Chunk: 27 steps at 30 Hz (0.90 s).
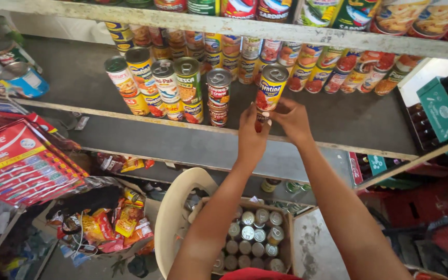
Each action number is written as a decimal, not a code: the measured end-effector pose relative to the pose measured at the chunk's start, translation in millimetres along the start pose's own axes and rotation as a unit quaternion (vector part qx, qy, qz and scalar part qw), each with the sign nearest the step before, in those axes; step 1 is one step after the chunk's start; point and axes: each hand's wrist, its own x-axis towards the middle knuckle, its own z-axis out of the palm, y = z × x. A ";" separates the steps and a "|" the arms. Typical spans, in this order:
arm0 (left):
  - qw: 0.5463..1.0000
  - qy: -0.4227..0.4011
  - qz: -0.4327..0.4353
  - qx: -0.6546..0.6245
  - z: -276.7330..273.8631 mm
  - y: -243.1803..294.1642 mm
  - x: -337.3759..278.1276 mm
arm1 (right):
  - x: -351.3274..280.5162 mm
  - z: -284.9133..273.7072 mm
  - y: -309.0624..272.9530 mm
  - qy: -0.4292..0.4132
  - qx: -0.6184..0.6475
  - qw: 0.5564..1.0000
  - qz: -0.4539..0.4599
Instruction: Restocking canned goods on a grocery store shelf from a crate.
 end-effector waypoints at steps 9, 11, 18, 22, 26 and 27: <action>0.996 0.073 0.032 0.030 -44.6 21.6 -30.7 | 12.6 40.7 -5.1 -0.056 0.030 0.998 -0.027; 0.994 0.102 0.031 0.004 -53.1 18.7 -29.7 | 15.4 43.9 -4.2 -0.054 0.012 0.998 -0.027; 0.990 0.144 0.004 -0.008 -74.0 6.3 -27.0 | 17.3 54.7 -5.4 -0.047 -0.016 0.999 -0.018; 0.989 0.145 0.013 0.000 -75.6 0.1 -30.7 | 19.2 56.9 4.6 -0.058 0.026 0.998 -0.019; 0.990 0.140 0.018 0.005 -81.6 -4.2 -43.9 | 17.0 58.0 13.9 -0.055 0.067 0.996 -0.004; 0.990 0.137 0.008 0.018 -84.9 -7.0 -51.4 | 15.0 59.4 20.7 -0.048 0.060 0.997 -0.002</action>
